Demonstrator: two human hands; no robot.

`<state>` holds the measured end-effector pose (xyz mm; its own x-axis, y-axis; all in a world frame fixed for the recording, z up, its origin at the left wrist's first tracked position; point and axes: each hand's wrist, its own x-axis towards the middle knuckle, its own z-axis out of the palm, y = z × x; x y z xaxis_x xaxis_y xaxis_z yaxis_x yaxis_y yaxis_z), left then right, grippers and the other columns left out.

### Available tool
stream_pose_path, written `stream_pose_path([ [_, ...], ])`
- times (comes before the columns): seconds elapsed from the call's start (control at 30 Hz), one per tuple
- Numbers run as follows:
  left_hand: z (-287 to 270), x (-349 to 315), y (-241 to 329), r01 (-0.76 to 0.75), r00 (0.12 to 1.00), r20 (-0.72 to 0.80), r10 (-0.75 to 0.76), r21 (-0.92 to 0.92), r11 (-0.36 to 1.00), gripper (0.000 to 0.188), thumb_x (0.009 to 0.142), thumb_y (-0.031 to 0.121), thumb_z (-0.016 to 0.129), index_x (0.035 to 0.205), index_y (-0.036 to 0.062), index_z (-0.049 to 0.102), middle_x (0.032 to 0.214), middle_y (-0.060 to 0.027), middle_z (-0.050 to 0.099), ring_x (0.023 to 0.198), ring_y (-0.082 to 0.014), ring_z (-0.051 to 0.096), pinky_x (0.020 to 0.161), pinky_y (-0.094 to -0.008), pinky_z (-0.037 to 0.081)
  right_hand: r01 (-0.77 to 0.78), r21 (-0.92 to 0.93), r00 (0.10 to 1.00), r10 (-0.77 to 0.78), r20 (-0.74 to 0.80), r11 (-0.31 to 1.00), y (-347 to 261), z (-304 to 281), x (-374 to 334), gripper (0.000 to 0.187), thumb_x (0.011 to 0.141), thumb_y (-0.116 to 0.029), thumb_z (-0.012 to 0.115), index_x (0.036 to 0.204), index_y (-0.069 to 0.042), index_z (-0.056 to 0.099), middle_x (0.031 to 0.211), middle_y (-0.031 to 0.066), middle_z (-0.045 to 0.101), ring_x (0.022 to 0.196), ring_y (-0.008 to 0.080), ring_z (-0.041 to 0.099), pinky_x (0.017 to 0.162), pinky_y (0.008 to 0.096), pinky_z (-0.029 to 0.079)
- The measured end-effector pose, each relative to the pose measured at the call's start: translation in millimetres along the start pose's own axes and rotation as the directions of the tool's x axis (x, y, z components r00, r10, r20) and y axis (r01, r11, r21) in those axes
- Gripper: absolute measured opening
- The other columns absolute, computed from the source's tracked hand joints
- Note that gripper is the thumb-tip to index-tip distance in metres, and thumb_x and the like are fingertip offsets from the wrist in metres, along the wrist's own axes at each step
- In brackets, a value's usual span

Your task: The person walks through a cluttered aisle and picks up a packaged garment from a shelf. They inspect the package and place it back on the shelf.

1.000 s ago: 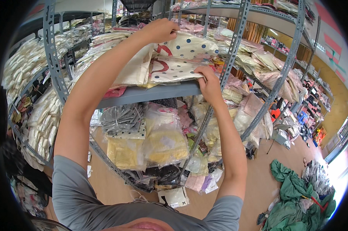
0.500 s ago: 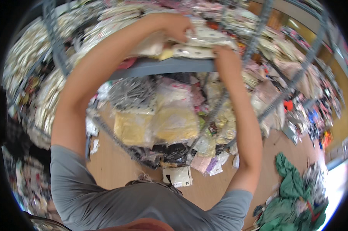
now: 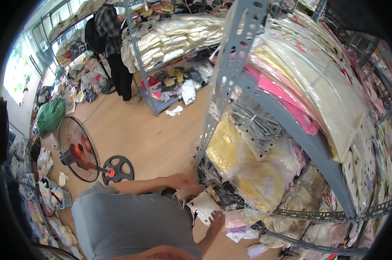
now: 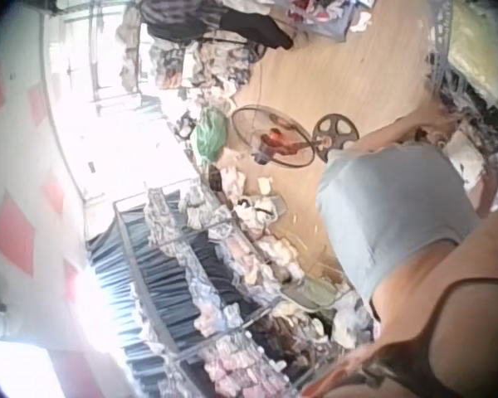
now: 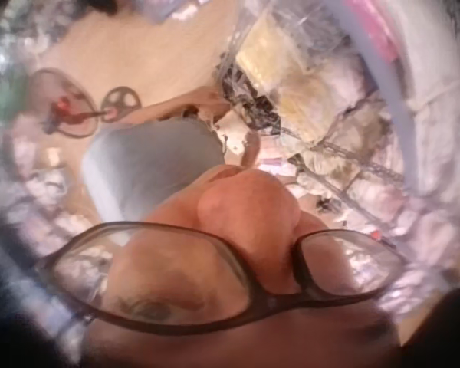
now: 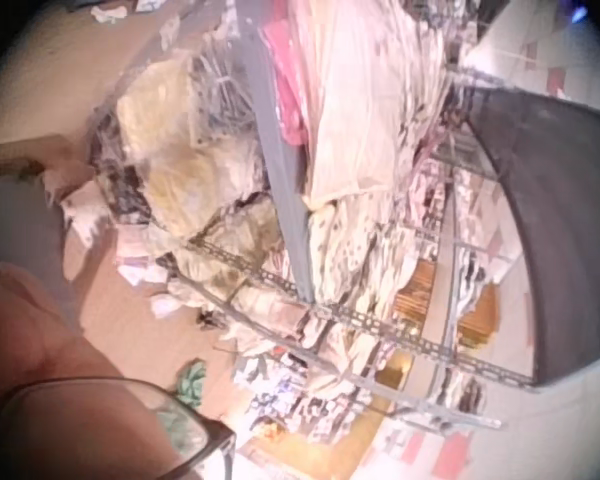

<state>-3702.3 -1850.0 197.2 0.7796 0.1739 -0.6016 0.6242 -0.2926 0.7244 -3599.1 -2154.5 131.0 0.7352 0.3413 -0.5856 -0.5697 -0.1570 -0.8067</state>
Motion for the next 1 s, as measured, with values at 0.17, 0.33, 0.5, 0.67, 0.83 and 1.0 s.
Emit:
stream_pose_path([
  [0.17, 29, 63, -288, 0.149, 0.956, 0.235, -0.177, 0.130, 0.980, 0.067, 0.087, 0.065, 0.050, 0.126, 0.0125, 0.064, 0.132, -0.0164, 0.059, 0.122, -0.0296, 0.055, 0.106, -0.0400, 0.039, -0.349, -0.236, 0.929, 0.368, 0.040, 0.907, 167, -7, 31, 0.046, 0.093, -0.040, 0.064, 0.122, -0.005, 0.060, 0.101, 0.0104, 0.068, 0.084, 0.0196, 0.065, 0.067, 0.0333, 0.051],
  [0.33, 27, 81, -324, 0.359, 0.877, 0.258, -0.406, 0.210, 0.909, 0.072, 0.088, 0.064, 0.047, 0.129, 0.0061, 0.060, 0.135, -0.0201, 0.055, 0.125, -0.0304, 0.050, 0.107, -0.0398, 0.035, -0.243, -0.447, 0.942, 0.319, 0.102, 0.861, 215, -39, 22, 0.022, 0.088, -0.022, 0.065, 0.100, -0.004, 0.067, 0.084, 0.0051, 0.065, 0.069, 0.0165, 0.061, 0.060, 0.0303, 0.051],
  [0.5, 12, 39, -335, 0.466, 0.689, 0.697, -0.198, -0.216, 0.858, 0.077, 0.090, 0.067, 0.042, 0.138, 0.0083, 0.054, 0.140, -0.0162, 0.051, 0.133, -0.0310, 0.041, 0.110, -0.0442, 0.032, -0.360, -0.230, 0.933, 0.345, -0.103, 0.904, 262, -62, 15, 0.020, 0.086, -0.025, 0.066, 0.090, -0.007, 0.070, 0.085, 0.0057, 0.068, 0.070, 0.0168, 0.063, 0.063, 0.0337, 0.053],
  [0.67, -49, 25, -311, 0.552, 0.646, 0.471, -0.601, 0.255, 0.794, 0.091, 0.086, 0.078, 0.038, 0.141, 0.0064, 0.049, 0.142, -0.0188, 0.049, 0.137, -0.0358, 0.039, 0.102, -0.0522, 0.042, -0.178, -0.445, 0.929, 0.001, -0.369, 0.878, 183, 74, 29, 0.043, 0.089, -0.036, 0.067, 0.109, 0.002, 0.067, 0.092, 0.0125, 0.071, 0.079, 0.0181, 0.069, 0.068, 0.0298, 0.053],
  [0.83, -77, 66, -388, 0.469, 0.805, 0.277, -0.524, 0.243, 0.849, 0.085, 0.089, 0.073, 0.041, 0.139, 0.0050, 0.049, 0.136, -0.0172, 0.055, 0.123, -0.0343, 0.053, 0.097, -0.0598, 0.042, -0.349, -0.324, 0.822, 0.121, -0.557, 0.879, 219, 106, -32, 0.049, 0.083, -0.047, 0.067, 0.102, -0.003, 0.071, 0.097, 0.0175, 0.072, 0.092, 0.0309, 0.069, 0.083, 0.0378, 0.053],
  [1.0, -94, 71, -355, 0.430, 0.868, 0.286, -0.405, -0.026, 0.902, 0.072, 0.092, 0.064, 0.047, 0.132, 0.0048, 0.053, 0.129, -0.0139, 0.059, 0.114, -0.0281, 0.058, 0.094, -0.0506, 0.045, -0.579, -0.217, 0.720, 0.367, -0.589, 0.786, 292, 81, -94, 0.040, 0.088, -0.043, 0.064, 0.088, -0.004, 0.070, 0.074, 0.0066, 0.066, 0.060, 0.0143, 0.058, 0.049, 0.0325, 0.044],
])
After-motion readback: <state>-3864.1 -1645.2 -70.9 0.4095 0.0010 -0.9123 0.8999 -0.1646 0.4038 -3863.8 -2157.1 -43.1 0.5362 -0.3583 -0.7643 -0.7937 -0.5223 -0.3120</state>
